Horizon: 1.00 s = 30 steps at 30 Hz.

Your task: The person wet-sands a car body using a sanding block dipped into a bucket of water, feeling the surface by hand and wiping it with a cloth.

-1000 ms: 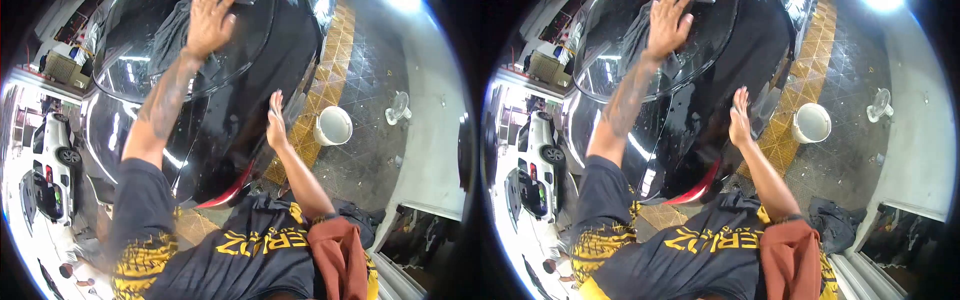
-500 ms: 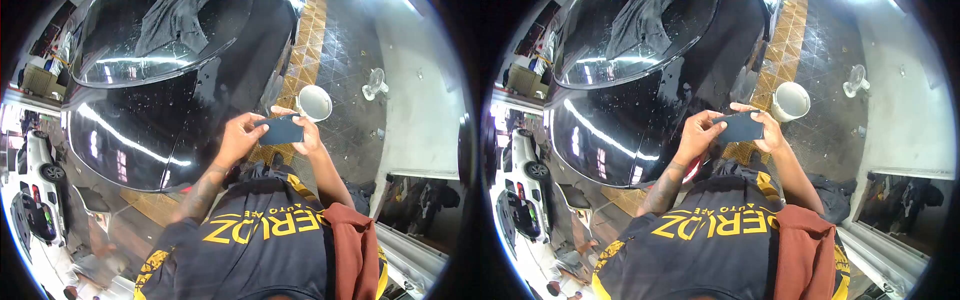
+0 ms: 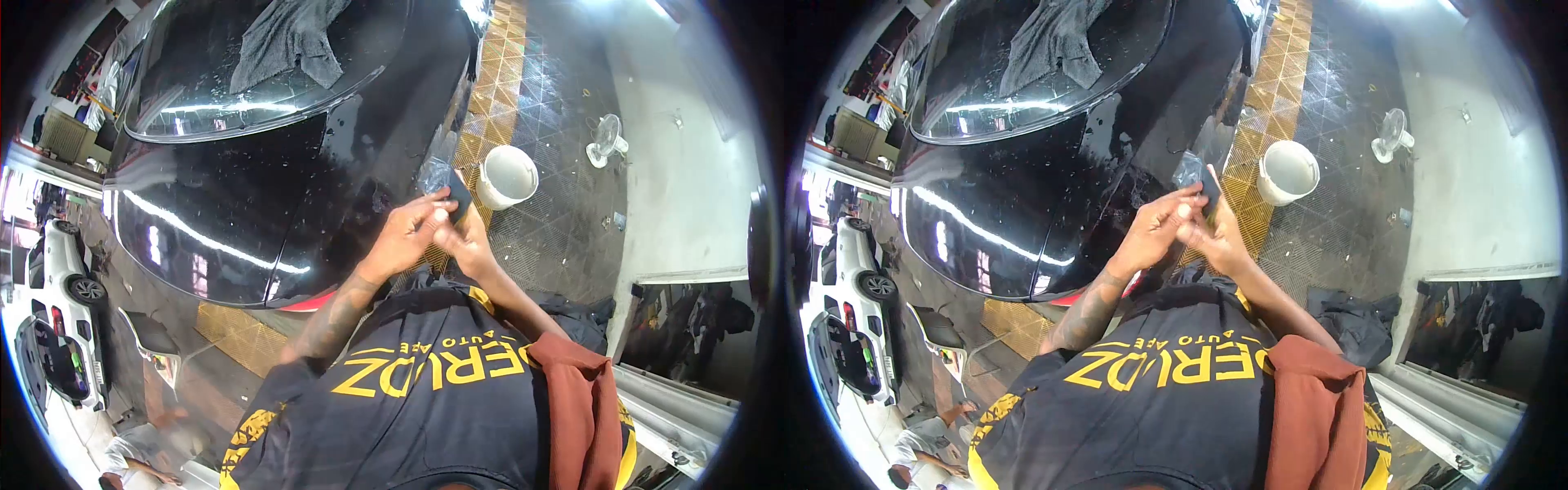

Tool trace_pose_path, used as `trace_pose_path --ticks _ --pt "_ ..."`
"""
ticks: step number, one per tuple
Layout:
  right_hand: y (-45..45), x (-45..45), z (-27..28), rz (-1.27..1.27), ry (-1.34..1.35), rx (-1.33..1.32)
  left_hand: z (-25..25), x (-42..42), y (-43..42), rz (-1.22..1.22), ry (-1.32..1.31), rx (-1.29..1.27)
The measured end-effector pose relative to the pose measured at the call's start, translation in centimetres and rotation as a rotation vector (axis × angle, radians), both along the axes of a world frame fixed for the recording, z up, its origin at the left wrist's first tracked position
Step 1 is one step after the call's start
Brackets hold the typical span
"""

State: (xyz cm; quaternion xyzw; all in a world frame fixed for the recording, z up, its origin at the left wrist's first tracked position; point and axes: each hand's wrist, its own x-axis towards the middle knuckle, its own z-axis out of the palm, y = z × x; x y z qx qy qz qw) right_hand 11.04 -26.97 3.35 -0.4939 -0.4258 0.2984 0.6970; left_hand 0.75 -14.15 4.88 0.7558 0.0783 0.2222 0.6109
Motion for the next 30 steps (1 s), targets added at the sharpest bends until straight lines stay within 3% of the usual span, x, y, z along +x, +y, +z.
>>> trace_pose_path --ticks 2,6,8,10,12,15,16,18,20,22,24,27,28,29,30 --pt "0.3 1.2 -1.9 -0.004 0.748 -0.016 0.2 -0.7 0.3 -0.077 0.051 -0.320" --pt "0.3 2.9 -1.7 0.119 0.980 0.126 3.5 -1.9 1.9 -0.158 0.178 -0.184" --pt "1.8 5.1 -2.4 0.015 0.866 0.150 6.2 -1.9 4.3 -0.037 0.172 0.071" --pt "3.8 7.5 -2.0 -0.326 0.391 -0.062 8.2 -1.3 7.5 0.128 0.135 0.126" --pt "7.3 9.0 -3.8 -0.492 -0.207 -0.174 10.1 0.4 11.1 0.241 0.056 0.262" --pt "13.4 4.9 -10.4 -0.559 -0.898 -0.195 10.2 4.2 17.7 0.368 -0.046 0.850" --pt "14.9 2.2 -12.2 -0.582 -0.928 -0.161 9.6 5.4 20.0 0.392 -0.095 1.094" --pt "15.2 -0.5 -11.1 -0.479 -0.559 -0.230 8.2 6.5 24.3 0.375 0.079 1.296" --pt "16.8 2.4 -10.6 -0.501 -0.549 -0.234 7.7 6.9 27.4 0.265 0.260 1.397" --pt "20.6 9.7 -11.3 -0.592 -0.649 -0.338 6.8 7.1 27.8 0.244 0.283 1.564" --pt "24.6 17.8 -14.3 -0.691 -0.739 -0.274 6.6 7.3 28.1 0.246 0.320 1.551" --pt "23.1 15.5 -12.7 -0.639 -0.705 -0.360 6.6 7.5 28.1 0.235 0.326 1.565" --pt "21.4 11.3 -10.6 -0.658 -0.969 -0.613 6.7 7.6 28.2 0.229 0.331 1.561" --pt "18.6 7.5 -9.7 -0.492 -0.860 -0.562 6.7 7.5 28.1 0.222 0.354 1.564" --pt "16.2 5.4 -10.3 -0.395 -0.492 -0.113 6.7 7.6 28.2 0.226 0.370 1.569"
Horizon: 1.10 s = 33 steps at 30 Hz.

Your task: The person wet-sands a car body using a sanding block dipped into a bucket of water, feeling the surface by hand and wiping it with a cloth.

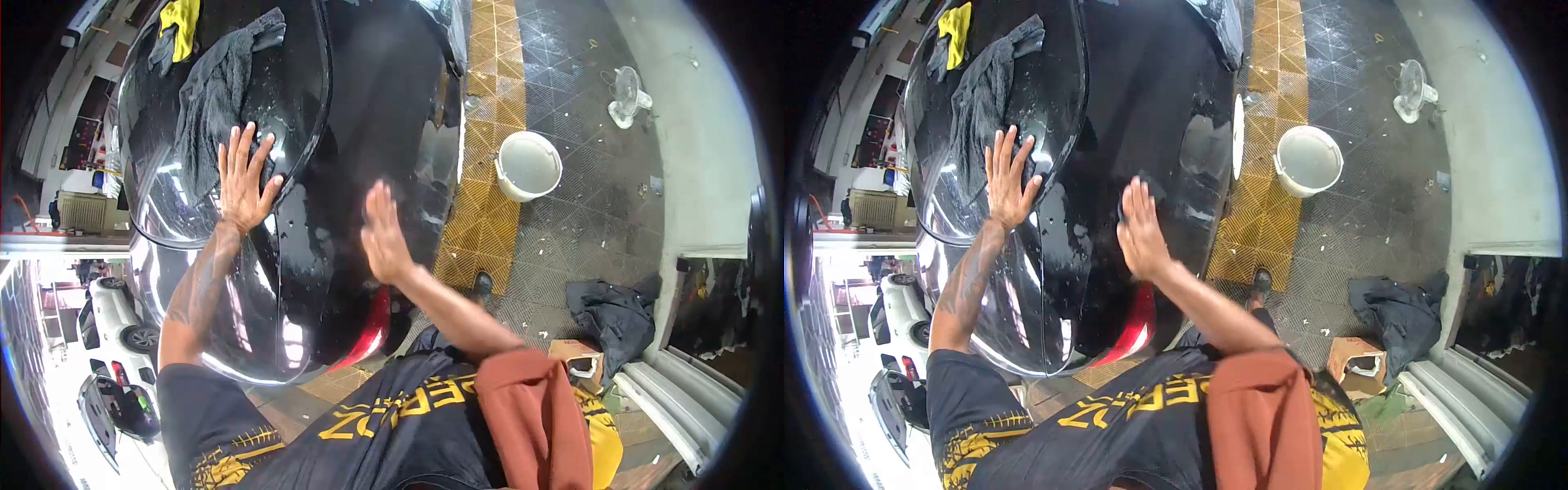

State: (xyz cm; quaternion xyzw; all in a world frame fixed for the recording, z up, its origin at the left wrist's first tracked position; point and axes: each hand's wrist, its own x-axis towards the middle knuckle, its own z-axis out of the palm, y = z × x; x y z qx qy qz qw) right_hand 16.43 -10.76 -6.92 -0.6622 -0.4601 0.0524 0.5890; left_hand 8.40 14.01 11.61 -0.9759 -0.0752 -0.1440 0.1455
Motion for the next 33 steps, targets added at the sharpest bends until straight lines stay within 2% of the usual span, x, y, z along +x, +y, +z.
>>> trace_pose_path --ticks 2,4,6,8,9,10,12,16,18,19,20,22,24,26,28,30,32,33 --pt "0.4 2.1 0.4 0.027 -0.042 -0.084 -0.3 0.0 0.3 -0.003 -0.003 -0.004" --pt "4.1 8.7 1.3 -0.112 -0.122 -0.076 -0.3 0.0 0.4 0.000 -0.005 -0.007" --pt "9.4 16.3 0.2 -0.263 -0.084 -0.122 0.0 0.0 0.5 0.014 0.006 -0.015" --pt "10.5 18.6 0.1 -0.245 -0.042 -0.140 0.1 0.1 0.2 0.010 0.009 -0.022" --pt "9.6 17.7 -0.6 -0.214 -0.121 -0.146 0.1 0.1 0.2 0.017 0.009 -0.017" --pt "8.2 15.3 -1.5 -0.176 -0.127 -0.043 0.0 0.2 0.3 0.021 0.007 -0.011" --pt "4.5 10.4 -1.8 -0.056 -0.053 -0.054 0.0 0.2 0.1 0.026 0.005 -0.026" --pt "7.3 16.1 -2.1 -0.068 -0.136 -0.059 -0.1 0.3 0.1 0.032 -0.017 -0.029" --pt "10.9 21.2 -2.1 -0.213 -0.066 -0.104 -0.1 0.5 -0.1 0.043 -0.026 -0.026" --pt "10.8 21.8 -0.7 -0.182 -0.005 -0.188 0.0 0.4 -0.3 0.053 -0.022 -0.033" --pt "9.9 20.0 -0.9 -0.174 -0.003 -0.186 0.2 0.4 -0.3 0.053 -0.013 -0.035" --pt "6.1 14.2 -1.6 -0.105 -0.166 -0.118 0.0 0.4 -0.1 0.043 -0.026 -0.029" --pt "2.9 10.4 -2.6 0.057 -0.023 -0.065 -0.1 0.4 -0.1 0.054 -0.023 -0.021" --pt "4.9 12.9 -1.6 -0.041 -0.124 -0.047 0.1 0.3 -0.1 0.065 -0.012 -0.025" --pt "8.9 18.0 -1.1 -0.171 -0.110 -0.063 0.1 0.4 -0.1 0.072 -0.004 -0.039" --pt "12.1 22.3 -2.2 -0.227 -0.124 -0.192 0.1 0.4 -0.2 0.067 -0.019 -0.032" --pt "9.3 19.1 -0.5 -0.143 -0.039 -0.078 0.2 0.2 -0.3 0.060 -0.018 -0.034" --pt "7.7 15.7 -0.3 -0.165 -0.247 -0.312 0.1 0.3 -0.1 0.061 -0.018 -0.035"
